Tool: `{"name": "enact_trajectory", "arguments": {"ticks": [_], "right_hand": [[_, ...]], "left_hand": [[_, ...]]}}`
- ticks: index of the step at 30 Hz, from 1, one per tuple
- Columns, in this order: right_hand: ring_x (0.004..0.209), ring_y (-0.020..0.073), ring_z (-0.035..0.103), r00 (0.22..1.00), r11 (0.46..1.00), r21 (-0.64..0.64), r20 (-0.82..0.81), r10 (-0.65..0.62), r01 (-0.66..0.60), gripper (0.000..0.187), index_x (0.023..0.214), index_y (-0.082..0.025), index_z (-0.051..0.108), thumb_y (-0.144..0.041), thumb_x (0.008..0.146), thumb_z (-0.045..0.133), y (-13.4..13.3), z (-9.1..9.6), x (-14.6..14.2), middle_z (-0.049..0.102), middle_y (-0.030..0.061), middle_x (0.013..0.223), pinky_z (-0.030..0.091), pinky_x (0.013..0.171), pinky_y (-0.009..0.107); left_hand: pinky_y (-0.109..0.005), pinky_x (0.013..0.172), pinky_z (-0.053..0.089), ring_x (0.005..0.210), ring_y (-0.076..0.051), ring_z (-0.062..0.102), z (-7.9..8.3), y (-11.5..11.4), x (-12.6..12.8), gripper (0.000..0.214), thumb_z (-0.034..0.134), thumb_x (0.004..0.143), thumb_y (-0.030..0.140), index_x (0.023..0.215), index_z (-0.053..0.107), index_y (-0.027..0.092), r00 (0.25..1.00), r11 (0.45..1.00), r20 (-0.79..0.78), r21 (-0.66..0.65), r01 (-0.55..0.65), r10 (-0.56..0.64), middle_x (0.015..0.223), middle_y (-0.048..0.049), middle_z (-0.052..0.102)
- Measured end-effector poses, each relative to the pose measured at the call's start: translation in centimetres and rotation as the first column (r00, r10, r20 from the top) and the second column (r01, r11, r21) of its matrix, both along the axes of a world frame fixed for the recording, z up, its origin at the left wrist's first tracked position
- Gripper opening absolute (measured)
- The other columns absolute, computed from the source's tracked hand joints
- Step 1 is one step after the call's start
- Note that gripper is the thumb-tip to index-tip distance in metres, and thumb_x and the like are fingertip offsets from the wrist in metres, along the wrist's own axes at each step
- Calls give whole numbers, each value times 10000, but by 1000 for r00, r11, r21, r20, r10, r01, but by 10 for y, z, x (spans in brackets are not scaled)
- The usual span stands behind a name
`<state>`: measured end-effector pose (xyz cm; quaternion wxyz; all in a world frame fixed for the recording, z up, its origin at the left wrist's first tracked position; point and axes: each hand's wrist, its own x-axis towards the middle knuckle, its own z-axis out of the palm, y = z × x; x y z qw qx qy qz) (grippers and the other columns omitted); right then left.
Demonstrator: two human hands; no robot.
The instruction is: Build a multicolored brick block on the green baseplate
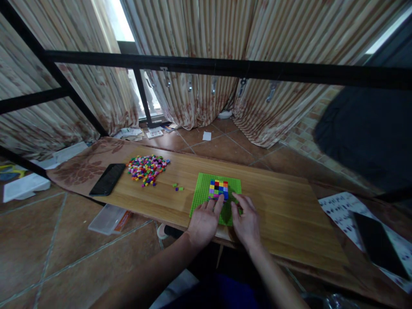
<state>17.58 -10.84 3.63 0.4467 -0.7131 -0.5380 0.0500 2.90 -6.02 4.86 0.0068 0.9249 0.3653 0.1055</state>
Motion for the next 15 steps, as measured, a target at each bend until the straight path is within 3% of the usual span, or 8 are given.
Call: {"name": "enact_trajectory", "arguments": {"ticks": [3,8,15], "right_hand": [[1122,247,556,1000,1000,-17,20,18,-17,391,1250,-192,591,-235,886,455,9,3,4,618,123,1187,463,983,465],[1231,219,506,987,988,-10,-43,154,-154,565,1331,-247,516,-88,796,424,24,5,2,571,83,1305,409,1062,470],[1202,232,537,978,984,-2,-111,175,-177,543,1337,-266,497,-149,806,503,26,-4,-3,572,90,1307,435,1029,480]], "left_hand": [[-332,753,531,881,-216,640,2,0,3,537,424,903,119,1433,343,151,999,999,-45,43,-5,7,1000,-103,644],[-328,702,529,838,-216,647,3,1,9,493,415,915,129,1406,372,114,999,999,-27,36,-21,22,940,-106,652],[-334,730,524,851,-218,650,1,4,13,495,388,924,135,1418,352,130,999,1000,-42,-20,-24,23,972,-117,663]]}}
